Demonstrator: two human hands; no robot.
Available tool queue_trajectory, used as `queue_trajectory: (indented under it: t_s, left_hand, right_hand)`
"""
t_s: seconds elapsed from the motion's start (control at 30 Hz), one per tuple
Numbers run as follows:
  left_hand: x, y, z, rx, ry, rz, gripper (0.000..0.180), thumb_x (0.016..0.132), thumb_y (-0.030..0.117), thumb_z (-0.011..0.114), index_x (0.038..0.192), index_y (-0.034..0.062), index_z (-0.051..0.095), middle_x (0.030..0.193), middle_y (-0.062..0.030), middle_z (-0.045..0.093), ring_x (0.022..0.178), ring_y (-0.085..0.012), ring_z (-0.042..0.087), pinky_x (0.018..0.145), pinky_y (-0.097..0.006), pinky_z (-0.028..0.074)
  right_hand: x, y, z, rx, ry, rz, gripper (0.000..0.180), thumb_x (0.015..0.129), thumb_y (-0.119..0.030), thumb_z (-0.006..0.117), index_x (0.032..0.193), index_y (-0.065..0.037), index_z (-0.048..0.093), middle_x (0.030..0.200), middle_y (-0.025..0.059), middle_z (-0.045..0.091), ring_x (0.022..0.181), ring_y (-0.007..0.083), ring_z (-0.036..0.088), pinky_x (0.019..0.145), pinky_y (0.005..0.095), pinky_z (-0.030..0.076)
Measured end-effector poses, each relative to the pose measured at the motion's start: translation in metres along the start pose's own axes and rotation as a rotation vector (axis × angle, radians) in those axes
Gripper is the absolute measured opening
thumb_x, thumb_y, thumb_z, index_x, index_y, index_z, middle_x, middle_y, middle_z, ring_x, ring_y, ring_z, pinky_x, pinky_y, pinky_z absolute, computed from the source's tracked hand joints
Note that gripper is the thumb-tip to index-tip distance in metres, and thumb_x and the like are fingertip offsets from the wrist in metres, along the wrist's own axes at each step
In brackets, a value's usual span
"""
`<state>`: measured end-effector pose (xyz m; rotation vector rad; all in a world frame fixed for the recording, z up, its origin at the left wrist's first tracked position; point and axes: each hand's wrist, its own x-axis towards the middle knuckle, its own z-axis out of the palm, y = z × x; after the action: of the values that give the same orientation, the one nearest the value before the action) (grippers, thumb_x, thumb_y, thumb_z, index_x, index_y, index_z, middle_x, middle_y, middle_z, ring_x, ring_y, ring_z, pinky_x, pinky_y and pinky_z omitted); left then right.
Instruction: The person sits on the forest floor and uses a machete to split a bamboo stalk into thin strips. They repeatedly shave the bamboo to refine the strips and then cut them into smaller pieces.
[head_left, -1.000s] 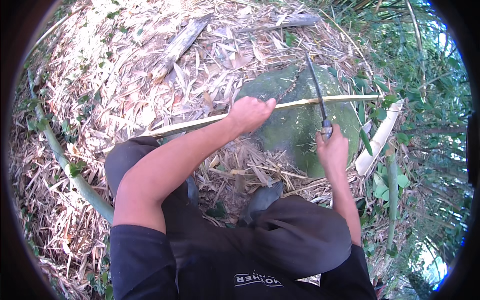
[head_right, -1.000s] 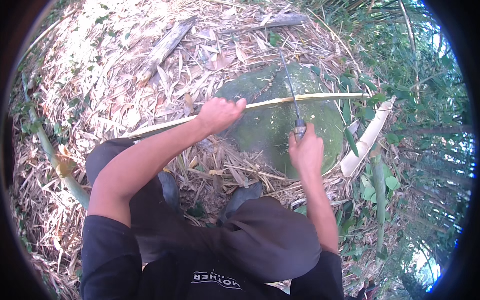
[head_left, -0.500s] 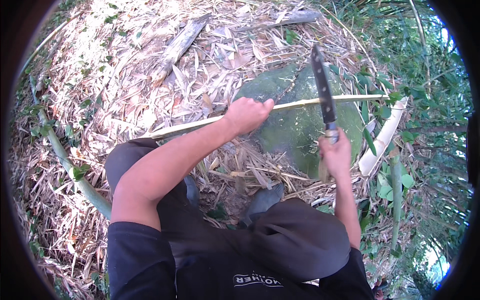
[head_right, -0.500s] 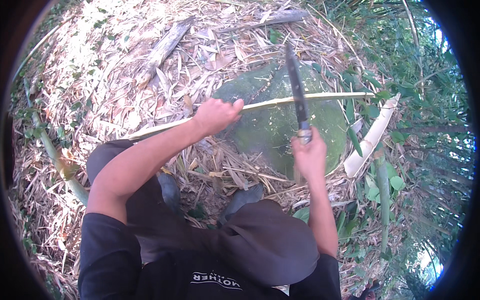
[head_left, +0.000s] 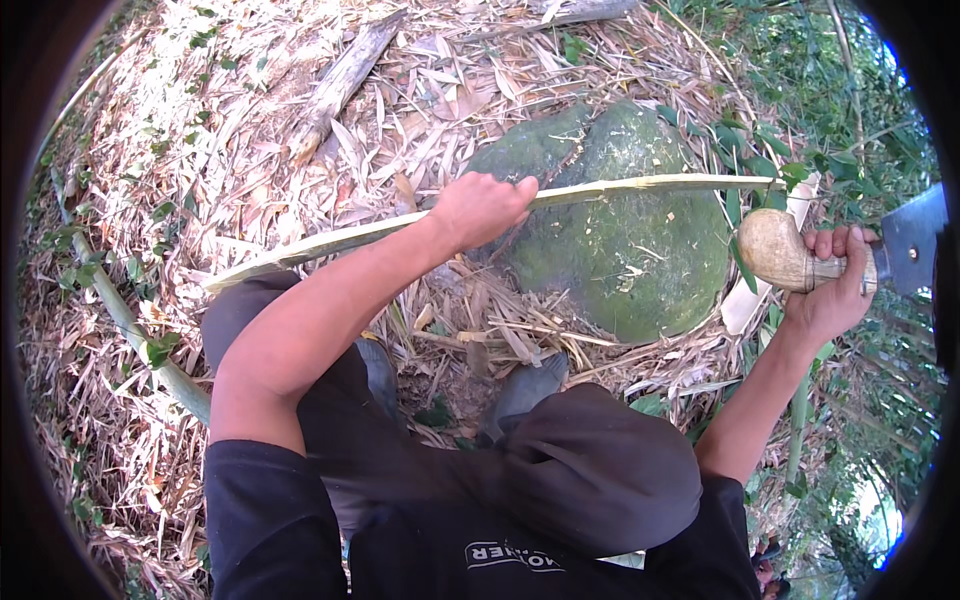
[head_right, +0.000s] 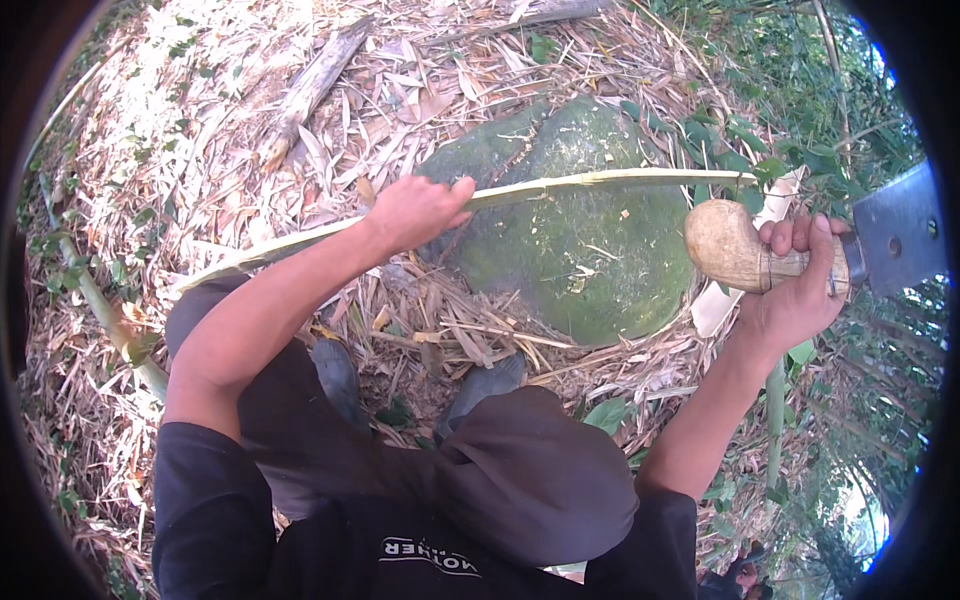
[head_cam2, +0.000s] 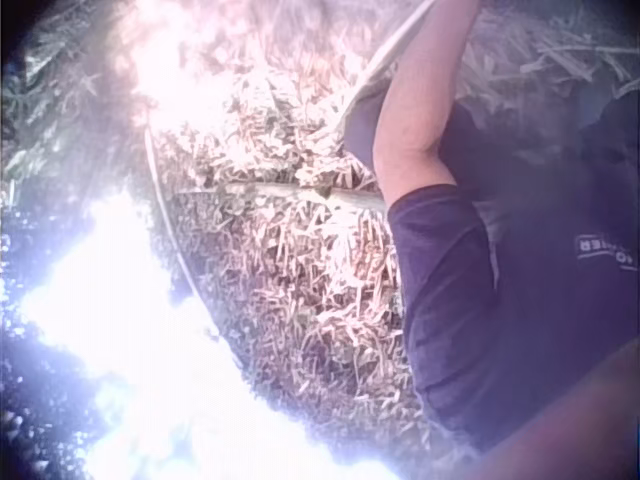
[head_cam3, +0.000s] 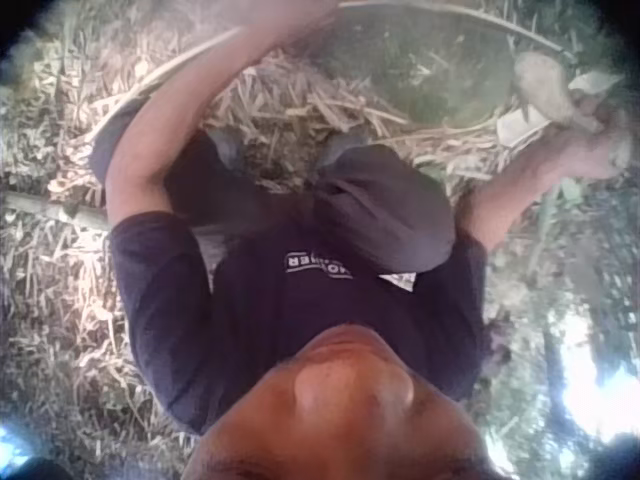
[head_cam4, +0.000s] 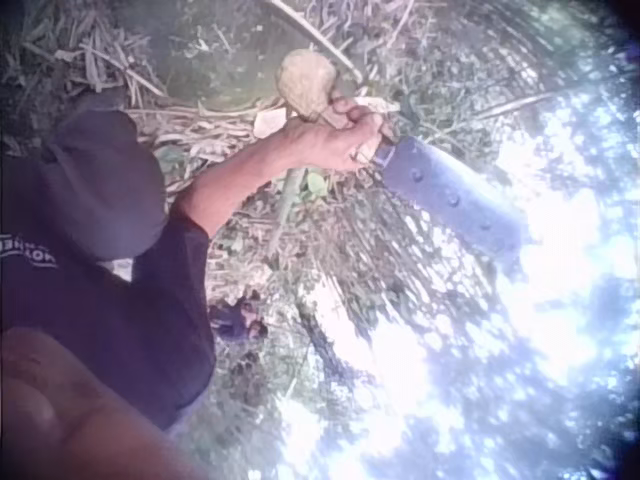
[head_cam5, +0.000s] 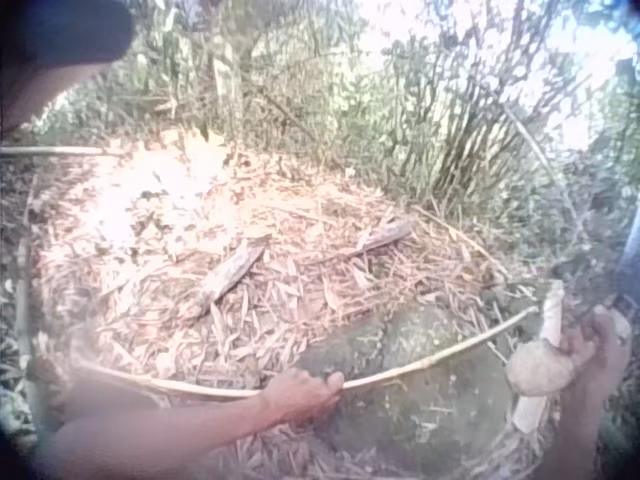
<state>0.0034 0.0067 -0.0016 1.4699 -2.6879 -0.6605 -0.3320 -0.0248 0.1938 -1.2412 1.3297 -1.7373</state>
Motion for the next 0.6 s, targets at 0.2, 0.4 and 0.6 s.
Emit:
queue_trajectory:
  t_s: [0.2, 0.4, 0.6]
  left_hand:
    - [-0.001, -0.005, 0.004, 0.050, -0.023, 0.010, 0.034, 0.099, 0.035, 0.061, 0.109, 0.0048, 0.047, 0.070, -0.0126, 0.070, 0.069, -0.0345, 0.073, 0.059, -0.045, 0.058]
    - [-0.010, -0.011, 0.008, 0.071, 0.007, 0.010, 0.035, 0.100, 0.036, 0.060, 0.109, 0.0053, 0.046, 0.069, -0.0122, 0.069, 0.067, -0.0351, 0.072, 0.060, -0.046, 0.059]
    - [0.000, -0.006, 0.006, 0.032, -0.037, -0.012, 0.037, 0.101, 0.038, 0.059, 0.109, 0.0047, 0.046, 0.069, -0.0120, 0.069, 0.066, -0.0366, 0.072, 0.060, -0.047, 0.059]
  right_hand:
    - [-0.097, 0.101, -0.003, -0.714, -0.486, 0.745, 0.008, 0.086, -0.003, 0.063, 0.093, 0.000, 0.061, 0.073, 0.0040, 0.062, 0.055, 0.0149, 0.057, 0.053, 0.0324, 0.049]
    - [-0.096, 0.105, -0.007, 0.156, -0.329, 1.259, 0.018, 0.085, -0.002, 0.065, 0.102, -0.001, 0.057, 0.070, 0.0035, 0.057, 0.053, 0.0137, 0.055, 0.048, 0.0311, 0.050]
    - [-0.079, 0.053, 0.013, -0.313, -0.349, 0.662, 0.021, 0.088, 0.001, 0.065, 0.107, 0.001, 0.059, 0.069, 0.0055, 0.060, 0.056, 0.0139, 0.058, 0.052, 0.0305, 0.050]
